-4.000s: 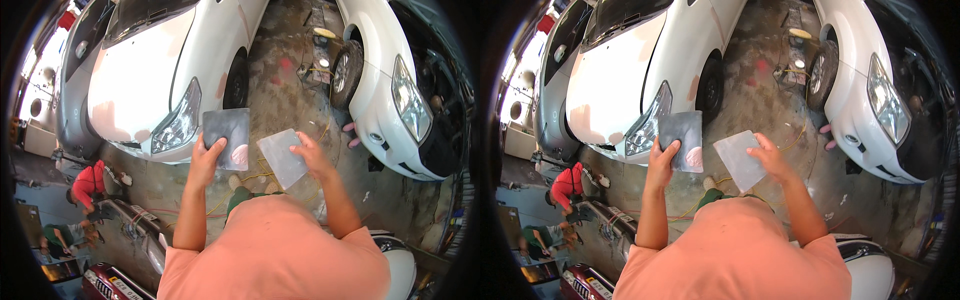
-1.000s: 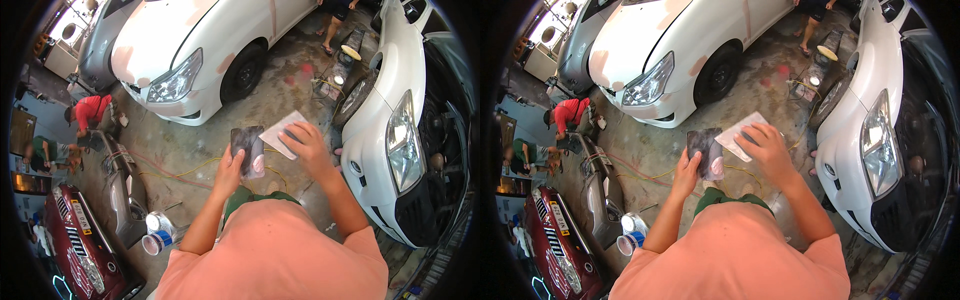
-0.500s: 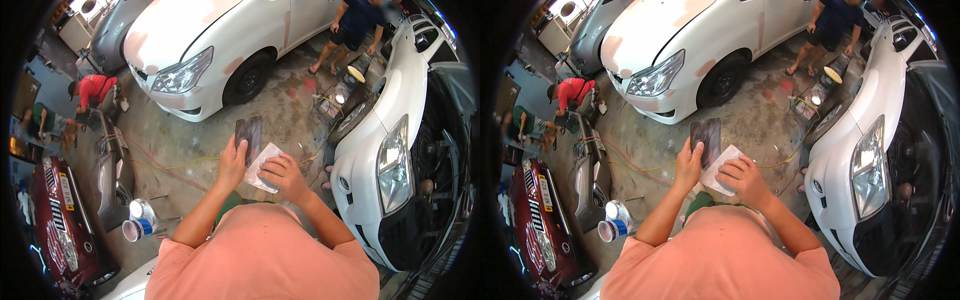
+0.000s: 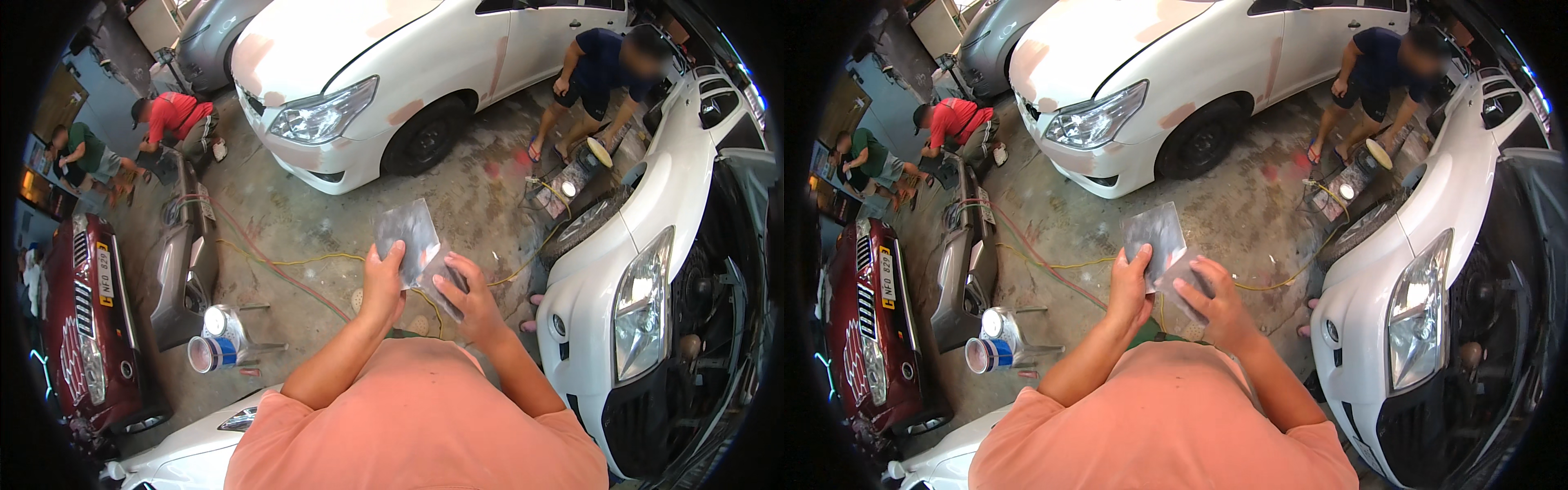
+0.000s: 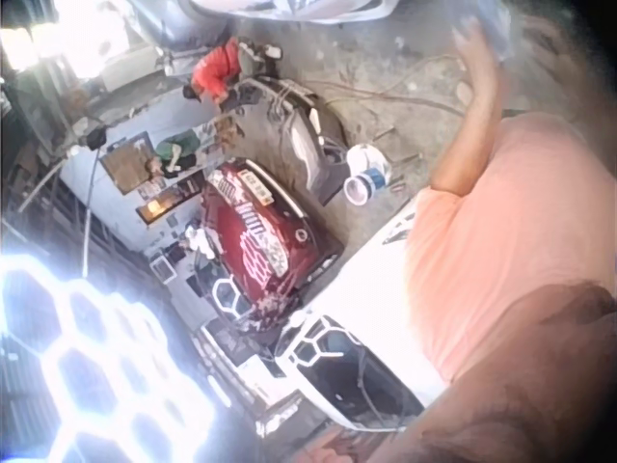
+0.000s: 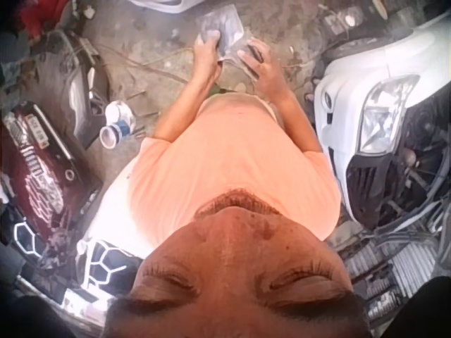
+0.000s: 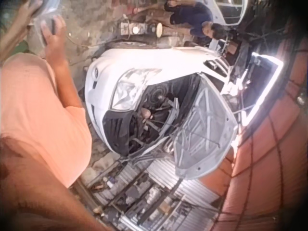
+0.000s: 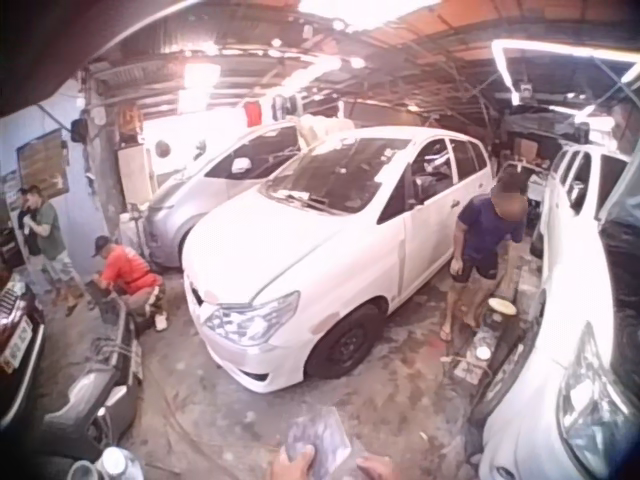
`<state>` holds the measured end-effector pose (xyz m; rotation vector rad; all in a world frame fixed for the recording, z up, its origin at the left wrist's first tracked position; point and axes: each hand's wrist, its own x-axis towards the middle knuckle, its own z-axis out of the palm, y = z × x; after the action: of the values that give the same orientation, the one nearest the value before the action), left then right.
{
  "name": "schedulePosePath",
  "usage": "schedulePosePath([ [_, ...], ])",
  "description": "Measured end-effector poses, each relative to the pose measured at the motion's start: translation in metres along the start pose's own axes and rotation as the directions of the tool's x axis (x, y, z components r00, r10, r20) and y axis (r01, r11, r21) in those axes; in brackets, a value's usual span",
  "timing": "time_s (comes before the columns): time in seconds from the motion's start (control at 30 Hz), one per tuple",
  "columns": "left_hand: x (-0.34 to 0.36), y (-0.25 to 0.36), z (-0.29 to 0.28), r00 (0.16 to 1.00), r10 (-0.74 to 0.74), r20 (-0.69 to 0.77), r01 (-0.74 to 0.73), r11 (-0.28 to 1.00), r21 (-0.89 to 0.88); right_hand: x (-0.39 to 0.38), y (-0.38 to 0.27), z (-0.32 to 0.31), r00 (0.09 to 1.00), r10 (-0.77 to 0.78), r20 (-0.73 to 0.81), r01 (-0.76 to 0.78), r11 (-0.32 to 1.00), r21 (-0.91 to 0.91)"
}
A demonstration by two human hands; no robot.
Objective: The person applies body filler to a car's hood and front fender using a spreader, then uses a thin blade to smooth the filler into the gap around the headlight.
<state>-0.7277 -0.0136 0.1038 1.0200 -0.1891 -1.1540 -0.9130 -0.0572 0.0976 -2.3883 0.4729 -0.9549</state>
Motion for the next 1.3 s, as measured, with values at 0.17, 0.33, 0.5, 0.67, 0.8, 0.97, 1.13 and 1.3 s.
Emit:
schedulePosePath([
  [0.17, -0.006, 0.007, -0.011, 0.995, -0.098, 0.01, 0.098, 0.989, -0.11, -0.035, 0.069, -0.003, 0.953, 0.28, 0.111, -0.289, 0.955, 0.071],
  [0.33, -0.001, -0.002, -0.01, 0.971, -0.195, 0.139, 0.208, 0.974, -0.085, 0.005, 0.059, 0.015, 0.654, 0.753, 0.079, -0.19, 0.061, 0.98],
  [0.5, 0.015, 0.013, -0.019, 0.994, -0.107, 0.031, 0.11, 0.985, -0.131, -0.012, 0.045, 0.009, 0.695, 0.718, 0.042, -0.091, 0.031, 0.995],
  [0.67, 0.031, 0.017, -0.046, 0.999, 0.022, 0.033, -0.019, 0.995, -0.099, -0.035, 0.049, -0.007, 0.694, 0.717, -0.066, -0.373, 0.436, 0.819],
  [0.8, 0.016, 0.007, -0.026, 0.997, 0.08, -0.007, -0.08, 0.984, -0.16, 0.016, -0.009, 0.011, 0.978, 0.179, -0.108, -0.14, 0.945, 0.294],
  [0.97, 0.012, 0.005, -0.033, 0.979, 0.154, -0.131, -0.169, 0.979, -0.115, 0.026, -0.001, 0.025, 0.999, 0.009, 0.054, -0.014, 0.996, 0.09],
  [1.13, -0.008, 0.052, -0.034, 0.993, 0.116, 0.023, -0.117, 0.992, 0.046, 0.033, 0.037, -0.012, 0.984, 0.092, 0.151, -0.071, 0.987, -0.144],
  [1.3, -0.024, 0.048, -0.023, 0.931, 0.306, 0.197, -0.361, 0.704, 0.612, 0.085, 0.02, -0.025, 0.972, -0.107, 0.209, 0.175, 0.922, -0.345],
])
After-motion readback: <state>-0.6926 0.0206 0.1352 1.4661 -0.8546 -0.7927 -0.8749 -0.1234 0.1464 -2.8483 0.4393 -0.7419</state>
